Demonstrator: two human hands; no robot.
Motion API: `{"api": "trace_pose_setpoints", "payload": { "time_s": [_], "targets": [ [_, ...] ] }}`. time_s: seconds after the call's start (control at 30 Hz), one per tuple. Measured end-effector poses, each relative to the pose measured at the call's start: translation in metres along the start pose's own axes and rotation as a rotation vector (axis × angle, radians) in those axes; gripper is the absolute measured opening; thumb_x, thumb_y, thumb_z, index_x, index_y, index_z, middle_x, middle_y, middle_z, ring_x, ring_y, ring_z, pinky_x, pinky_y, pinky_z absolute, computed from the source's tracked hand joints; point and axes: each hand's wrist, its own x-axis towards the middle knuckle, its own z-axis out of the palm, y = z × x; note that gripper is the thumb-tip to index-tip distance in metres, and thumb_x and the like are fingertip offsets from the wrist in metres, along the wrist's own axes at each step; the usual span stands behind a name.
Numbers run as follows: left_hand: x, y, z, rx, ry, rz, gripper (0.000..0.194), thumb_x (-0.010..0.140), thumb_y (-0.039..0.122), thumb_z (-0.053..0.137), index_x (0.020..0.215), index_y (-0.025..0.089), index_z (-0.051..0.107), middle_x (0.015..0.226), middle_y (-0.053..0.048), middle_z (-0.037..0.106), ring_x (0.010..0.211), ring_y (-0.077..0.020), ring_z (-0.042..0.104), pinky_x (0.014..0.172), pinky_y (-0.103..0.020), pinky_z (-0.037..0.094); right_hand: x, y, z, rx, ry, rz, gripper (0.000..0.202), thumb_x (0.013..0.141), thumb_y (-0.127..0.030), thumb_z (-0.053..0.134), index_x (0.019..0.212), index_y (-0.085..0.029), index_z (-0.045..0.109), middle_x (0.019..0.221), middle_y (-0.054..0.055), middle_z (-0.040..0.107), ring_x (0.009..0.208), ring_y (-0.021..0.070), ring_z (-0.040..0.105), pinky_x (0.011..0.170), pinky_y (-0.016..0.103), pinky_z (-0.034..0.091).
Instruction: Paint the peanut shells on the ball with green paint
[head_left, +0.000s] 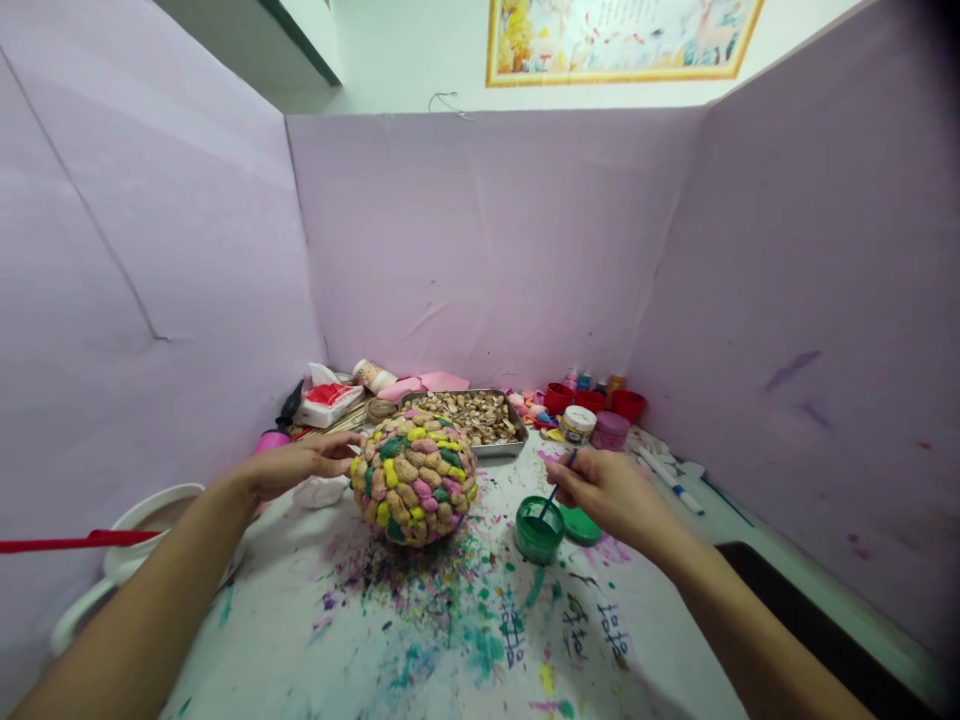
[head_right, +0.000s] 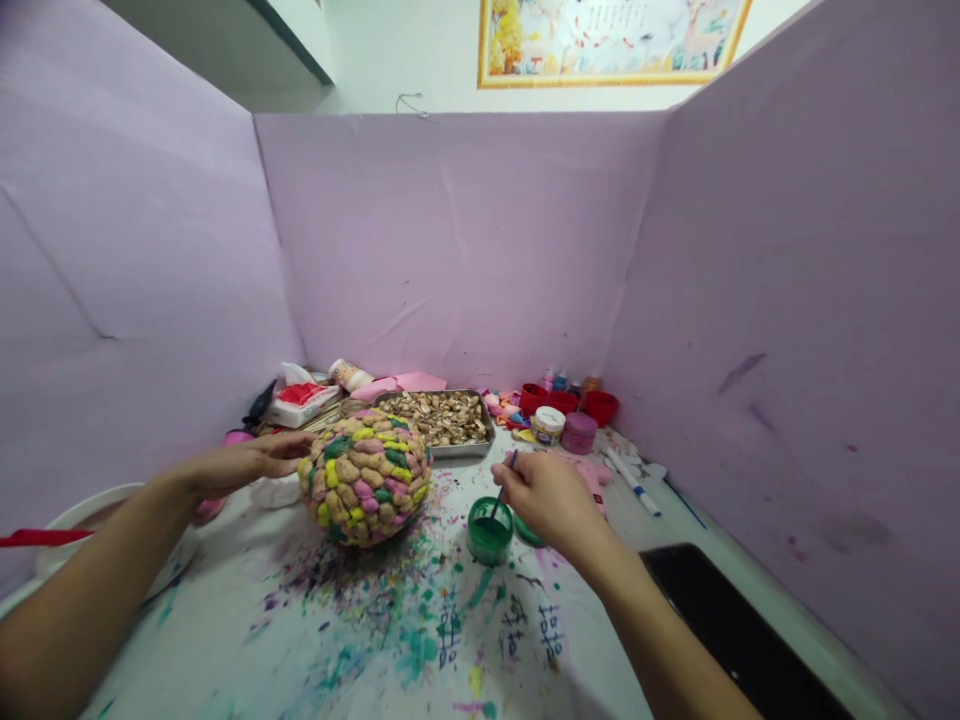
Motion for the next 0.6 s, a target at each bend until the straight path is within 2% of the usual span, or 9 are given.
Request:
{"api": "trace_pose_setpoints", "payload": {
  "time_s": [0.17, 0.37, 0.6],
  "targets": [
    [0.0009, -0.0025, -0.0006, 0.015, 0.016, -0.029, 0.053, 0.073, 0.031, 0.06, 0.126, 0.031, 0.055, 0.128, -0.001, 0.06, 0.127, -0.0291, 0.043, 0.101, -0.035, 0.039, 0.0004, -0.0009, 0.0008, -0.013, -0.04, -0.005, 0.039, 0.085, -0.033, 0.047, 0.049, -0.019, 0.056, 0.05, 0.005, 0.064, 0.047, 0.0154, 0.052, 0.047, 0.026, 0.027],
    [-0.0002, -0.0024, -0.0014, 0.068, -0.011, -0.05, 0.06, 0.074, 0.03, 0.057, 0.132, 0.025, 0.047, 0.133, -0.003, 0.055, 0.13, -0.0278, 0.039, 0.103, -0.034, 0.036, 0.0008, 0.0012, 0.0005, 0.0, -0.007, 0.005, 0.037, 0.086, -0.036, 0.045, 0.057, -0.018, 0.06, 0.061, 0.006, 0.069, 0.055, 0.0171, 0.058, 0.048, 0.025, 0.031],
    [-0.002, 0.0006, -0.0008, 0.058, -0.023, -0.025, 0.057, 0.08, 0.026, 0.053, 0.135, 0.015, 0.042, 0.137, -0.007, 0.05, 0.127, -0.0262, 0.04, 0.102, -0.032, 0.036, 0.0012, 0.0015, 0.0041, -0.001, -0.017, -0.011, 0.036, 0.085, -0.034, 0.047, 0.054, -0.019, 0.059, 0.056, 0.005, 0.068, 0.05, 0.0159, 0.055, 0.047, 0.025, 0.029]
  ]
}}
